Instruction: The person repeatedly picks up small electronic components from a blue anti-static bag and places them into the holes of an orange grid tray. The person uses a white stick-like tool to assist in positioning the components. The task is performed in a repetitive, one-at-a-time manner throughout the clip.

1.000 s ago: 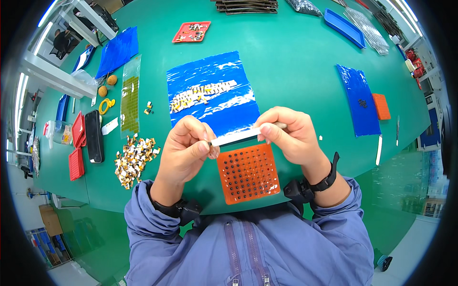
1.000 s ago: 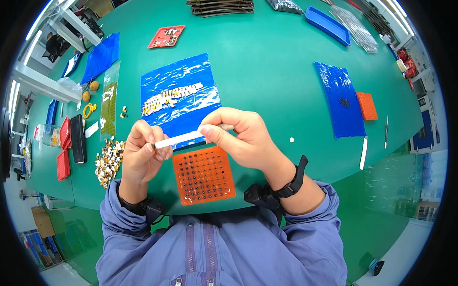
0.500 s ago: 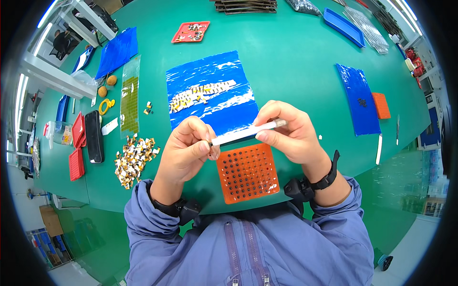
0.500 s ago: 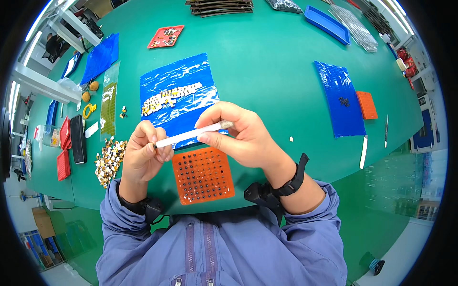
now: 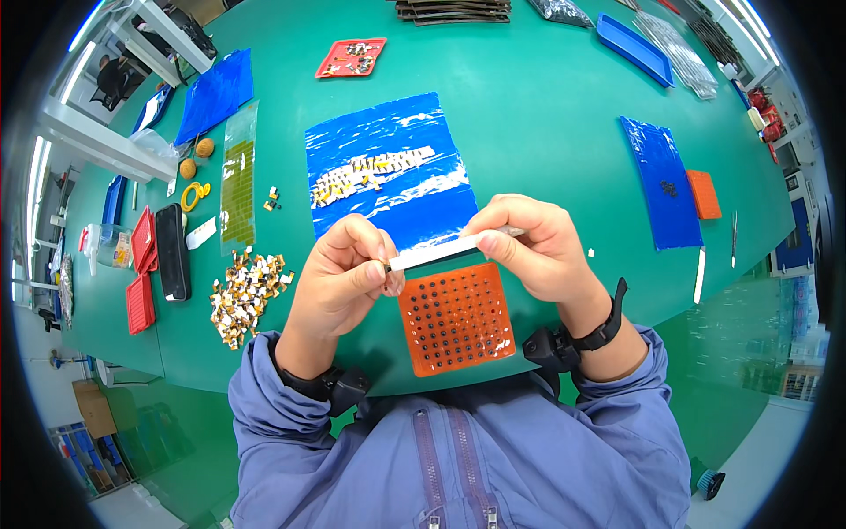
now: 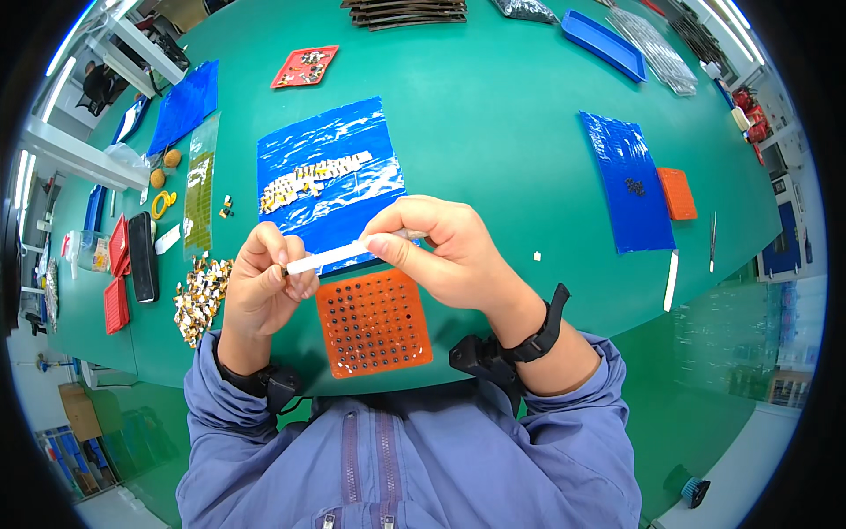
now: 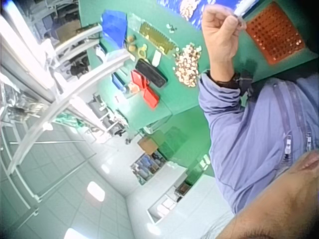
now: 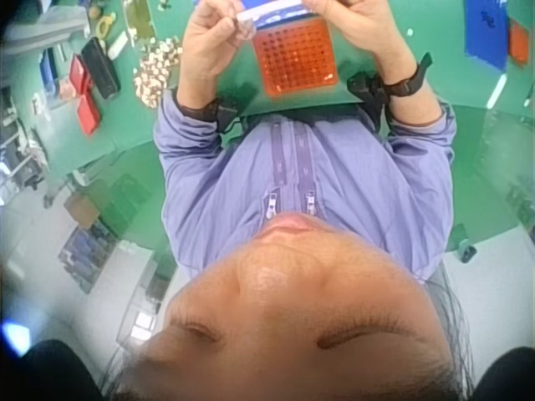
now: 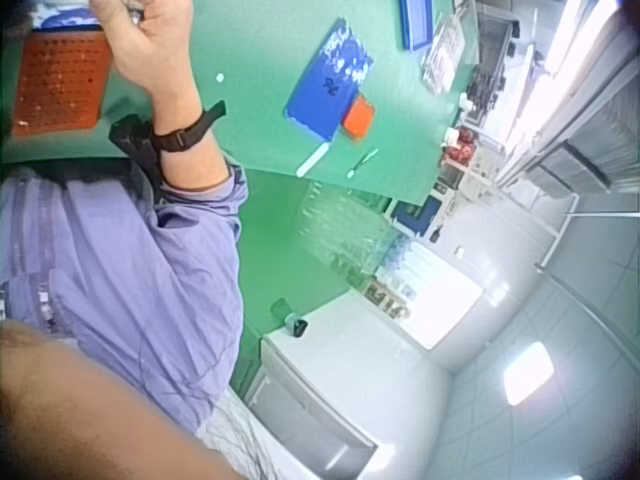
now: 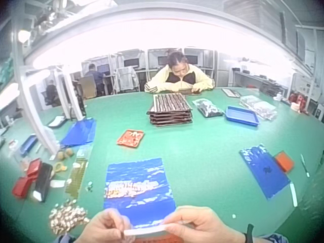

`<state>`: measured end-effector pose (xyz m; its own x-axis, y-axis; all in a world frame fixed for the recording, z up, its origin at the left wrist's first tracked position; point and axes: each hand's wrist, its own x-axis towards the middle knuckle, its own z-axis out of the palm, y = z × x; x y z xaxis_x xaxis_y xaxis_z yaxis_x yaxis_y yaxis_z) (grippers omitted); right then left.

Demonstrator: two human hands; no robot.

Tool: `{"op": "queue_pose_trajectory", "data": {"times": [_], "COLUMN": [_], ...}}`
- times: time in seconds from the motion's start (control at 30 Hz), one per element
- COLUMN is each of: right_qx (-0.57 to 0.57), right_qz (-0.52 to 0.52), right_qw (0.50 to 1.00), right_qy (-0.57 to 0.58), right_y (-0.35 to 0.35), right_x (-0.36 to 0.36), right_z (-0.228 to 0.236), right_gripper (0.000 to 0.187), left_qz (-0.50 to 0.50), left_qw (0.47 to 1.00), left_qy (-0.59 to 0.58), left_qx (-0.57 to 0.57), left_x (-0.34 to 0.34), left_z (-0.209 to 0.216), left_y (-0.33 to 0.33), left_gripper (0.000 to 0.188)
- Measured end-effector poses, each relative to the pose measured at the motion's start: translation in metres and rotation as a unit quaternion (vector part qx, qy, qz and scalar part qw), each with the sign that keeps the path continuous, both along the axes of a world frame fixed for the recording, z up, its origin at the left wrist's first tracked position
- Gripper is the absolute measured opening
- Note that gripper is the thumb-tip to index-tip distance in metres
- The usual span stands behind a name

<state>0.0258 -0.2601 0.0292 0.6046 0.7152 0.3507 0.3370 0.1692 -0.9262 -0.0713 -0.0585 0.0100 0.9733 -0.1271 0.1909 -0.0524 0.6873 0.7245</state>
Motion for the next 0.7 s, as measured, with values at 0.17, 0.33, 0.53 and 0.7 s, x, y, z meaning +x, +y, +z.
{"op": "queue_pose_trajectory", "data": {"times": [0.17, 0.33, 0.53, 0.7], "right_qx": [0.001, 0.043, -0.047, 0.041], "right_qz": [0.005, 0.004, 0.037, -0.004], "right_qw": [0.997, 0.998, 0.991, 0.998], "right_qy": [0.08, -0.039, 0.116, -0.036], "right_y": [0.001, 0.004, -0.003, 0.005], "right_x": [-0.006, 0.0, -0.004, 0.0], "right_z": [0.006, -0.002, 0.009, -0.003], "right_gripper": [0.007, 0.009, 0.01, 0.012], "left_qz": [0.004, -0.004, -0.001, -0.004], "left_qw": [1.0, 1.0, 1.0, 1.0], "left_qy": [-0.004, -0.005, -0.007, -0.01], "left_qx": [-0.006, -0.006, -0.008, -0.007], "left_x": [-0.001, 0.0, 0.0, 0.001], "left_z": [0.001, 0.0, -0.001, -0.001], "left_y": [0.0, 0.0, 0.0, 0.0], "left_gripper": [0.012, 0.012, 0.012, 0.012]}}
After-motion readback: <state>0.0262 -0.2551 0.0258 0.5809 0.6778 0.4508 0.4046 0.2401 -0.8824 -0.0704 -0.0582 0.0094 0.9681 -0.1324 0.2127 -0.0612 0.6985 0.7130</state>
